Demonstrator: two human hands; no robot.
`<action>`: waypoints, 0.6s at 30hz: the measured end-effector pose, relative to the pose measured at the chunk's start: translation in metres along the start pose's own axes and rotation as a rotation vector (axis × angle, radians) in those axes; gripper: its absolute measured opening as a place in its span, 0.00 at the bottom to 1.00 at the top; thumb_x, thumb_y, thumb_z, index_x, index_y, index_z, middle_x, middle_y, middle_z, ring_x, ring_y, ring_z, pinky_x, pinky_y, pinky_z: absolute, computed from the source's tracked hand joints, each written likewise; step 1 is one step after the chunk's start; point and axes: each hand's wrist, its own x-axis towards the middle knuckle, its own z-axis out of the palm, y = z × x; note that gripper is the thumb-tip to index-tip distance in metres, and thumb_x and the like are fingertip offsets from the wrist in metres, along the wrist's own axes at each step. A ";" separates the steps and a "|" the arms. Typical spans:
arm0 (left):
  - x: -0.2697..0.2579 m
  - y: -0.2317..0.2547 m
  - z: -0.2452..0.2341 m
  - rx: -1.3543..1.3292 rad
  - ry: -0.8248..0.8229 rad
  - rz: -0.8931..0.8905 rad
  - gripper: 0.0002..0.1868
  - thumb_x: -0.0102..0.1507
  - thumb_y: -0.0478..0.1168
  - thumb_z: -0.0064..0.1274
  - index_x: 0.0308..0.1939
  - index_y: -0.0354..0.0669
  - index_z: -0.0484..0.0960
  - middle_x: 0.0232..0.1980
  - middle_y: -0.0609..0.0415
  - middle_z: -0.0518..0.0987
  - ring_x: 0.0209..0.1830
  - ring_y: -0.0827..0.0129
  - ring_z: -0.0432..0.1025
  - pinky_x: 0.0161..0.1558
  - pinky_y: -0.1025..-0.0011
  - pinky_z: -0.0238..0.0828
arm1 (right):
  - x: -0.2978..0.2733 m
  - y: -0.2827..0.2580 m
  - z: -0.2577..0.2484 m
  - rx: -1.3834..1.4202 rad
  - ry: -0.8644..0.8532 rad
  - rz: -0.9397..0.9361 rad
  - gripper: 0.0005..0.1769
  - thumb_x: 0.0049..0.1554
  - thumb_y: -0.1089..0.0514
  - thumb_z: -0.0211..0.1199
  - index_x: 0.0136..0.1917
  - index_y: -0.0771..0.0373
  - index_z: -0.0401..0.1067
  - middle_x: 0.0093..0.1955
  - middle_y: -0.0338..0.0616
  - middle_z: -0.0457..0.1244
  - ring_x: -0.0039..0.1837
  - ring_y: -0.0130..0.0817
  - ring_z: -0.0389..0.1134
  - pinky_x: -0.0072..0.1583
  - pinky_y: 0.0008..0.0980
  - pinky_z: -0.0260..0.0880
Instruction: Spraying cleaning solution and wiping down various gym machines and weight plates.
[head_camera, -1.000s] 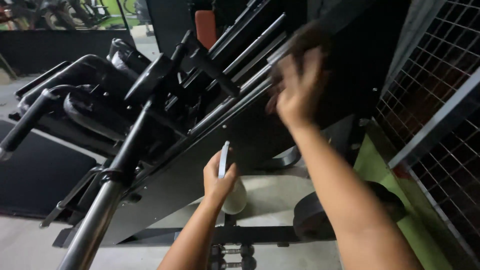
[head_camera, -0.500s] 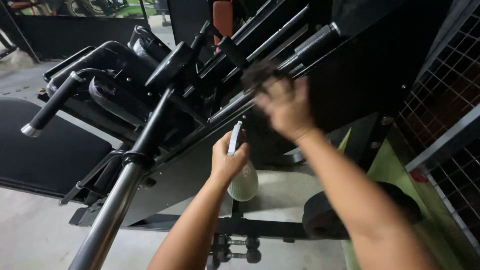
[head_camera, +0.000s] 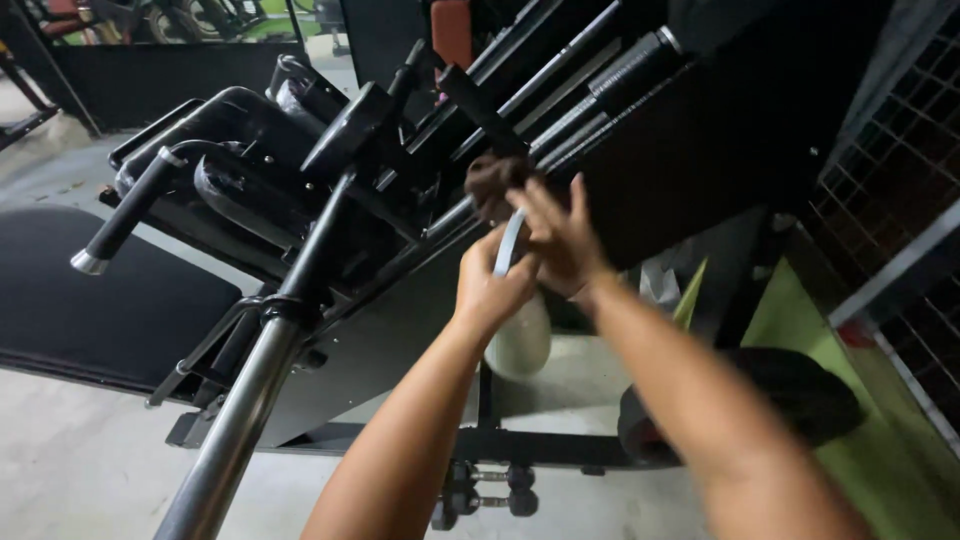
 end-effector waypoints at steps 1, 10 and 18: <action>0.008 0.004 0.006 -0.001 -0.008 0.000 0.12 0.57 0.36 0.57 0.44 0.36 0.82 0.33 0.56 0.82 0.34 0.75 0.76 0.40 0.73 0.75 | -0.001 0.022 -0.007 -0.003 -0.002 0.007 0.20 0.56 0.47 0.60 0.60 0.51 0.77 0.75 0.48 0.60 0.80 0.51 0.53 0.71 0.81 0.37; 0.055 0.064 0.052 -0.078 -0.026 0.072 0.08 0.56 0.38 0.56 0.37 0.38 0.81 0.26 0.61 0.75 0.26 0.79 0.68 0.31 0.73 0.69 | -0.014 0.211 -0.097 -0.108 0.266 0.270 0.15 0.67 0.61 0.56 0.64 0.52 0.76 0.78 0.51 0.59 0.83 0.52 0.54 0.75 0.81 0.31; 0.056 0.080 0.102 -0.156 -0.133 0.010 0.11 0.54 0.40 0.56 0.38 0.38 0.83 0.26 0.57 0.78 0.24 0.76 0.71 0.31 0.71 0.72 | -0.005 0.176 -0.117 -0.103 0.219 0.052 0.19 0.63 0.54 0.60 0.65 0.62 0.74 0.82 0.60 0.55 0.82 0.58 0.52 0.76 0.79 0.36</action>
